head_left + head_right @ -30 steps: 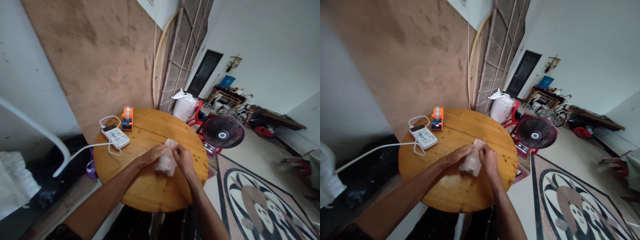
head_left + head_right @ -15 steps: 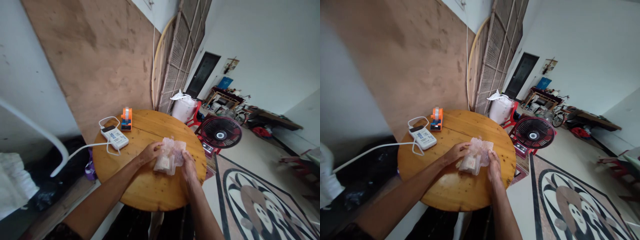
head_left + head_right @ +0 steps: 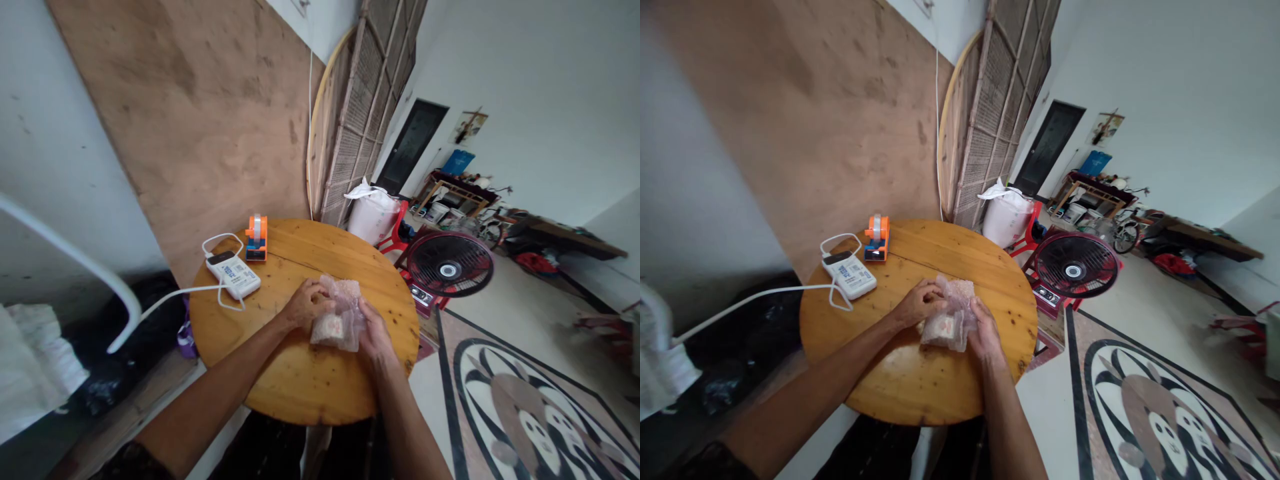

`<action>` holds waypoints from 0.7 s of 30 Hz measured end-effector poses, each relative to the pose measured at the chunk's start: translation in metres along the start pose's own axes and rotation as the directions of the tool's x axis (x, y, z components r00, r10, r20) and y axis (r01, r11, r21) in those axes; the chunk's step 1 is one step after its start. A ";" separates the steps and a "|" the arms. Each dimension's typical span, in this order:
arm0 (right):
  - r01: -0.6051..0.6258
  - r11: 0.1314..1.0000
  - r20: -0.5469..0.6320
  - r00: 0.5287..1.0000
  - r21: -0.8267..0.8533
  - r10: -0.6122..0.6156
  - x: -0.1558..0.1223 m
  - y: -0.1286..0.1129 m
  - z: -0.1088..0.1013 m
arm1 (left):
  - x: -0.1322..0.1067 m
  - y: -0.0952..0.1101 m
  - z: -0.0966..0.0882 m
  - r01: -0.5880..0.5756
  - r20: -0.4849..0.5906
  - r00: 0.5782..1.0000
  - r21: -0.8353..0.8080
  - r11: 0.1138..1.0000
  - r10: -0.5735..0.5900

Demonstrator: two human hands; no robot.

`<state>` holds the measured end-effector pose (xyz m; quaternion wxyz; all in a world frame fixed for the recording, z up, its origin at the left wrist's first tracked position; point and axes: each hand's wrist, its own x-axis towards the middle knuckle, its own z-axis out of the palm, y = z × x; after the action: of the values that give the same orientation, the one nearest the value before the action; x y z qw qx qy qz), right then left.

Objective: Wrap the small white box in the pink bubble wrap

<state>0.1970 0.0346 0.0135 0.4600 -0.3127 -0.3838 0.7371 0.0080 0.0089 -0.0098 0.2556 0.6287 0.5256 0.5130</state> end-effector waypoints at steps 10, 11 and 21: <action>-0.007 0.998 -0.021 1.000 0.068 0.008 0.003 0.004 -0.001 | 0.002 0.008 -0.006 0.067 0.023 0.998 -0.185 0.980 -0.064; -0.001 0.998 -0.042 0.999 0.070 0.004 0.004 0.005 -0.004 | 0.002 0.009 -0.007 0.088 0.018 0.996 -0.217 0.972 -0.087; 0.140 0.988 -0.281 0.953 0.070 -0.115 0.020 0.015 -0.032 | 0.010 0.001 -0.020 0.277 0.001 0.898 -0.776 0.566 -0.439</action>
<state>0.2088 0.0580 -0.0180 0.5691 -0.3664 -0.3021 0.6713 -0.0106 0.0138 0.0016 0.5419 0.2894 0.4002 0.6800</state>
